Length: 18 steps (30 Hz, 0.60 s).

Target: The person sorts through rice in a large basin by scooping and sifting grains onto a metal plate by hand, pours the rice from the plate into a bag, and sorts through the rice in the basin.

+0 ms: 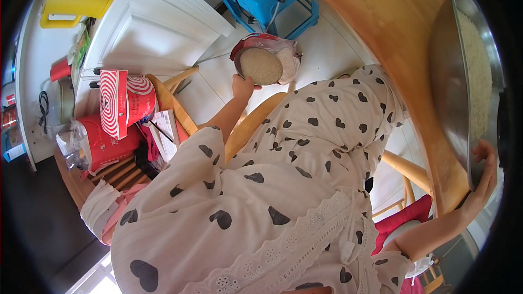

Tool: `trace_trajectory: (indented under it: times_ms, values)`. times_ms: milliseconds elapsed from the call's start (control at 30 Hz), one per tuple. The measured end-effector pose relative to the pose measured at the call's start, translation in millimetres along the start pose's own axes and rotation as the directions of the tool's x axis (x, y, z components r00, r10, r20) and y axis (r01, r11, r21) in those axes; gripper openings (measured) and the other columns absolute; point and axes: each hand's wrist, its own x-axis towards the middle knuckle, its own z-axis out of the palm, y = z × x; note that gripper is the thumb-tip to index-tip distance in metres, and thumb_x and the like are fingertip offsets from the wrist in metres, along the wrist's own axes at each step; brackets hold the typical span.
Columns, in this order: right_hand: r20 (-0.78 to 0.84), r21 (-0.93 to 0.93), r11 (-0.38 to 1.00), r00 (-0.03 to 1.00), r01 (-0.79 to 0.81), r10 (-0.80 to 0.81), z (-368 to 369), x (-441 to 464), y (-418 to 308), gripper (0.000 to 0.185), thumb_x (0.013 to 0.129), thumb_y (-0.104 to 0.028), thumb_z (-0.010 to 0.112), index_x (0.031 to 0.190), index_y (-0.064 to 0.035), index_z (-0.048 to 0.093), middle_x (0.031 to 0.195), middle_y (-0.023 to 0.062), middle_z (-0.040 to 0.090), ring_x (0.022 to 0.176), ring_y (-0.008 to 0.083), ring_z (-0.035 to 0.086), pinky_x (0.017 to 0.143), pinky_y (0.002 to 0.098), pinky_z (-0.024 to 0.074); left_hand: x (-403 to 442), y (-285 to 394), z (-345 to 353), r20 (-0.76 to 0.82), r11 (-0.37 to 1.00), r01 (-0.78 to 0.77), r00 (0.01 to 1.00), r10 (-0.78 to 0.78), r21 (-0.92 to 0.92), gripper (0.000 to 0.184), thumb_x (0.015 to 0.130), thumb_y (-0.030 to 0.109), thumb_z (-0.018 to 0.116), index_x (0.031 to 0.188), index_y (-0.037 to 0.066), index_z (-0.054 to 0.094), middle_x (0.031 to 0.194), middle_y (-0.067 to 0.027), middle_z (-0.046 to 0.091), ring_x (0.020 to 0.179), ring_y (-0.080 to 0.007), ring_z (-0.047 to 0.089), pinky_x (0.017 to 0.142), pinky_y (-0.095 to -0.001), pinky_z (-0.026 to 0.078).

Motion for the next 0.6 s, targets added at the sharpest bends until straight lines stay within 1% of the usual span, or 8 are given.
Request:
trace_trajectory:
  times_ms: [33,133,233,333,400,500,600]
  values:
    - [0.000,-0.002,1.000,1.000,0.009,-0.009,-0.1,0.0,0.2,0.042,0.100,-0.033,0.040,0.105,0.0022,0.063,0.091,0.0063,0.057,0.089,0.0158,0.045,0.088,0.0285,0.0336,0.4,2.4,-0.8,-0.002,0.999,-0.004,1.000,0.005,0.037,0.047,0.084,0.011,0.049,0.120,-0.017,0.036,0.099,-0.0285,0.063,0.070,-0.0308,0.071,0.063,-0.0317,0.055]
    - [-0.003,-0.003,1.000,1.000,0.019,-0.019,-0.2,-0.3,0.2,0.042,0.100,-0.033,0.040,0.105,0.0022,0.063,0.092,0.0061,0.057,0.089,0.0156,0.045,0.088,0.0282,0.0336,-1.2,12.2,-0.4,-0.043,0.995,-0.031,0.998,0.036,0.098,0.045,0.081,0.017,0.052,0.112,-0.014,0.042,0.084,-0.0263,0.067,0.067,-0.0303,0.071,0.071,-0.0338,0.053]
    - [-0.014,0.005,1.000,1.000,0.004,-0.004,-0.3,-1.3,-0.1,0.042,0.100,-0.032,0.039,0.106,0.0030,0.063,0.092,0.0070,0.057,0.089,0.0159,0.046,0.088,0.0285,0.0339,12.2,5.9,1.1,-0.021,0.991,-0.023,0.999,0.026,0.135,0.049,0.083,0.015,0.053,0.119,-0.016,0.040,0.097,-0.0261,0.065,0.068,-0.0305,0.071,0.064,-0.0315,0.055]
    - [-0.017,0.001,1.000,1.000,-0.001,0.001,-0.2,-2.1,1.5,0.043,0.100,-0.030,0.036,0.106,0.0046,0.062,0.094,0.0092,0.057,0.089,0.0171,0.047,0.087,0.0294,0.0345,16.4,2.7,2.1,-0.063,0.984,-0.061,0.995,0.072,0.165,0.041,0.081,0.020,0.053,0.106,-0.012,0.046,0.077,-0.0251,0.068,0.065,-0.0305,0.070,0.072,-0.0345,0.053]
    - [-0.024,-0.009,1.000,1.000,0.002,-0.003,-0.5,-2.1,3.7,0.043,0.100,-0.030,0.036,0.106,0.0047,0.062,0.094,0.0095,0.057,0.089,0.0170,0.047,0.087,0.0295,0.0345,9.1,15.9,-2.9,-0.032,0.978,-0.093,0.994,0.101,0.187,0.040,0.081,0.020,0.052,0.105,-0.012,0.047,0.075,-0.0234,0.068,0.064,-0.0314,0.070,0.073,-0.0358,0.054]
    - [-0.010,0.019,0.999,0.999,0.038,-0.038,-3.0,-1.5,7.9,0.041,0.100,-0.031,0.040,0.105,0.0027,0.063,0.094,0.0059,0.058,0.090,0.0149,0.046,0.089,0.0278,0.0336,0.2,39.7,-10.7,0.026,0.959,-0.144,0.990,0.142,0.244,0.039,0.081,0.019,0.051,0.105,-0.011,0.047,0.074,-0.0223,0.068,0.061,-0.0322,0.069,0.074,-0.0374,0.054]
    - [-0.043,0.036,0.999,0.999,0.012,-0.010,0.5,-3.2,4.6,0.042,0.100,-0.032,0.040,0.105,0.0033,0.063,0.094,0.0058,0.058,0.091,0.0147,0.047,0.090,0.0276,0.0332,3.8,51.0,-13.4,0.074,0.930,-0.174,0.985,0.159,0.325,0.039,0.080,0.019,0.050,0.106,-0.010,0.047,0.071,-0.0211,0.068,0.060,-0.0330,0.069,0.074,-0.0377,0.054]
